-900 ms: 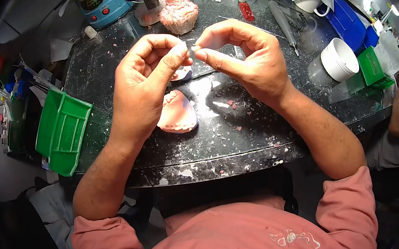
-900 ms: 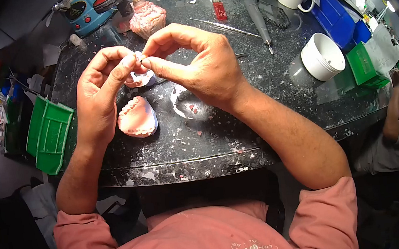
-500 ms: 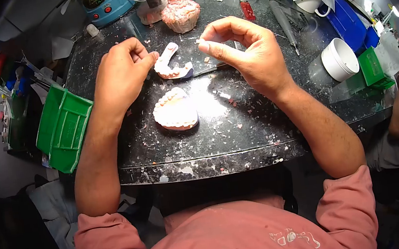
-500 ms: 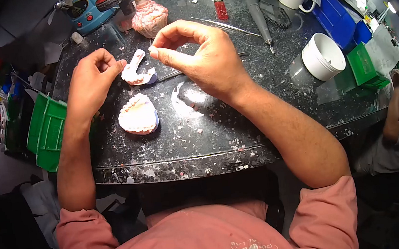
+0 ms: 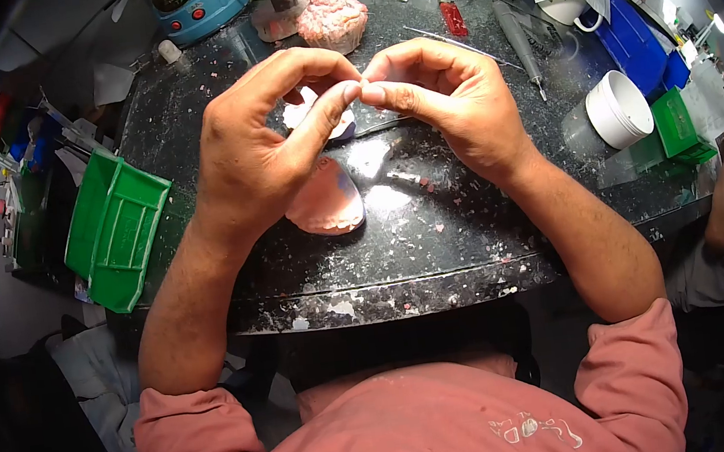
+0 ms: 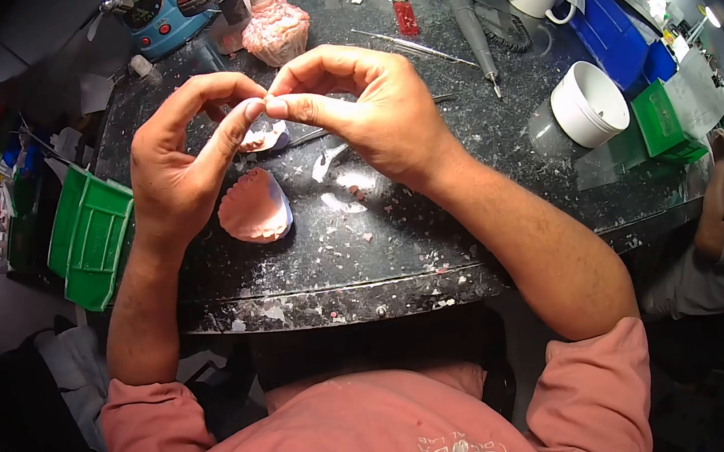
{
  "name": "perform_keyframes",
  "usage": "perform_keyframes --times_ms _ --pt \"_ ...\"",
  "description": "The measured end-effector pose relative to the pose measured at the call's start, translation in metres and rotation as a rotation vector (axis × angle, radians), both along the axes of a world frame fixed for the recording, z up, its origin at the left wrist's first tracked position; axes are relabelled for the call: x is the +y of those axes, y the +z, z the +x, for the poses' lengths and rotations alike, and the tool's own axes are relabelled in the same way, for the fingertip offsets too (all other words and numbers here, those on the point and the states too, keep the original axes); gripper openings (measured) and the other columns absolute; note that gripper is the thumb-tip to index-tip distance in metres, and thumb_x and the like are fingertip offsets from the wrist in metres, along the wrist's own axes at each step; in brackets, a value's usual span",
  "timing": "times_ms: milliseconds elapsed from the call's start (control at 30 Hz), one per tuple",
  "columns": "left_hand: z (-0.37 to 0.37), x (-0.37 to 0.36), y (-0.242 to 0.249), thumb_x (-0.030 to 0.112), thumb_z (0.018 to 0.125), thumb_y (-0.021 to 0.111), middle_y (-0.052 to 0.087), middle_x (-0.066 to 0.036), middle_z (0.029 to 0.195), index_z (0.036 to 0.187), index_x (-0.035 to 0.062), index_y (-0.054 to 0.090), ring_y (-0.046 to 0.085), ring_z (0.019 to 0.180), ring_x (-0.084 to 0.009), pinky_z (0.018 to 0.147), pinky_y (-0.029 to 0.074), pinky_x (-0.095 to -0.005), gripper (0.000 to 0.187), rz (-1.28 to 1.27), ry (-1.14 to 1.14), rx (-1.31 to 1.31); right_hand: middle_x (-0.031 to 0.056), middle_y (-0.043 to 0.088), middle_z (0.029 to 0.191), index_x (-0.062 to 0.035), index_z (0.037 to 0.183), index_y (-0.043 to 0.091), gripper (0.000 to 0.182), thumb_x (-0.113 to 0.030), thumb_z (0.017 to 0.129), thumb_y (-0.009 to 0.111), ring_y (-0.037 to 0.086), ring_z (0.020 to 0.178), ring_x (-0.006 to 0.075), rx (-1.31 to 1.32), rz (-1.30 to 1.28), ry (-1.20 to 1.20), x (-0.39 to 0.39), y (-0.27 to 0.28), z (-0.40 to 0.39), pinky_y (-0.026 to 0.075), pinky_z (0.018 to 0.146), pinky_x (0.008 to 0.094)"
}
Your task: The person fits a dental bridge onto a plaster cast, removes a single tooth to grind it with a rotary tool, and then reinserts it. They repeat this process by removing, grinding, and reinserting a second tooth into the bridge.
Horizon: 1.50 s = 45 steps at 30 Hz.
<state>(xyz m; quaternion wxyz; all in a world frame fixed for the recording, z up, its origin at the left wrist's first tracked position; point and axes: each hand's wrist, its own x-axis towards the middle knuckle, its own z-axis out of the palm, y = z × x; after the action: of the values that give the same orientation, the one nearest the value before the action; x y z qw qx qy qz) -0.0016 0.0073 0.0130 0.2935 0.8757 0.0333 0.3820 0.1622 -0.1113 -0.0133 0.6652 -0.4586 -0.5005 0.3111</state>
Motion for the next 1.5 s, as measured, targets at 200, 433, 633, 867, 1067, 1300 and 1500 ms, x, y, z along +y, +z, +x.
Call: perform_keyframes --times_ms 200,433,633,867,1067,1300,1500 --pt "0.003 -0.010 -0.008 0.010 0.088 0.068 0.069 -0.005 0.087 0.097 0.0032 0.069 0.064 0.080 -0.0122 0.073 0.048 -0.0272 0.012 -0.192 0.062 0.009 0.0048 0.070 0.093 -0.0013 0.096 0.071 0.015 -0.009 0.084 0.074 0.064 0.088 0.0114 -0.265 0.126 -0.137 0.001 -0.003 0.002 0.051 0.084 0.0265" --pt "0.003 -0.009 -0.020 0.011 0.089 0.068 0.069 -0.006 0.086 0.098 0.0020 0.069 0.064 0.080 -0.0115 0.075 0.050 -0.0253 0.013 -0.150 0.086 -0.063 0.0063 0.069 0.091 -0.0020 0.096 0.071 0.015 -0.009 0.084 0.074 0.066 0.087 0.0141 -0.411 0.195 -0.204 0.001 -0.001 0.000 0.051 0.081 0.0268" --pt "0.003 -0.010 -0.017 0.013 0.093 0.065 0.069 -0.004 0.089 0.101 0.0006 0.068 0.063 0.083 -0.0079 0.077 0.050 -0.0243 0.015 -0.344 0.013 -0.037 0.0078 0.069 0.093 -0.0014 0.096 0.070 0.015 -0.007 0.083 0.073 0.067 0.087 0.0153 -0.401 0.248 -0.199 0.002 -0.002 -0.004 0.052 0.081 0.0276" --pt "0.001 -0.009 -0.013 0.013 0.093 0.063 0.069 -0.008 0.098 0.112 -0.0016 0.062 0.068 0.090 -0.0157 0.078 0.055 -0.0283 0.024 -0.718 -0.192 -0.014 0.0079 0.069 0.094 -0.0024 0.101 0.070 0.016 -0.006 0.085 0.072 0.067 0.088 0.0156 -0.470 0.328 -0.220 0.002 0.000 0.001 0.053 0.082 0.0277" --pt "0.002 -0.008 -0.005 0.008 0.093 0.064 0.070 -0.007 0.094 0.106 -0.0030 0.066 0.065 0.088 -0.0120 0.083 0.052 -0.0253 0.017 -0.637 -0.132 -0.084 0.0066 0.069 0.098 -0.0022 0.103 0.070 0.019 -0.006 0.085 0.072 0.065 0.091 0.0136 -0.388 0.283 -0.200 0.000 0.002 -0.005 0.051 0.085 0.0270" --pt "-0.001 0.023 0.005 0.007 0.091 0.066 0.070 -0.005 0.090 0.099 -0.0006 0.066 0.064 0.085 -0.0097 0.080 0.049 -0.0221 0.011 -0.554 0.067 -0.168 0.0061 0.068 0.100 -0.0075 0.105 0.070 0.023 -0.019 0.084 0.072 0.062 0.099 0.0197 -0.753 -0.008 -0.196 0.003 -0.009 0.008 0.047 0.092 0.0334" --pt "-0.005 0.036 -0.012 0.009 0.094 0.060 0.066 -0.004 0.083 0.091 0.0027 0.059 0.059 0.078 -0.0070 0.071 0.047 -0.0223 0.007 -0.347 0.433 0.403 0.0056 0.066 0.100 -0.0138 0.103 0.071 0.024 -0.023 0.081 0.071 0.059 0.102 0.0241 -0.905 -0.113 -0.117 0.003 -0.014 0.008 0.041 0.096 0.0390"
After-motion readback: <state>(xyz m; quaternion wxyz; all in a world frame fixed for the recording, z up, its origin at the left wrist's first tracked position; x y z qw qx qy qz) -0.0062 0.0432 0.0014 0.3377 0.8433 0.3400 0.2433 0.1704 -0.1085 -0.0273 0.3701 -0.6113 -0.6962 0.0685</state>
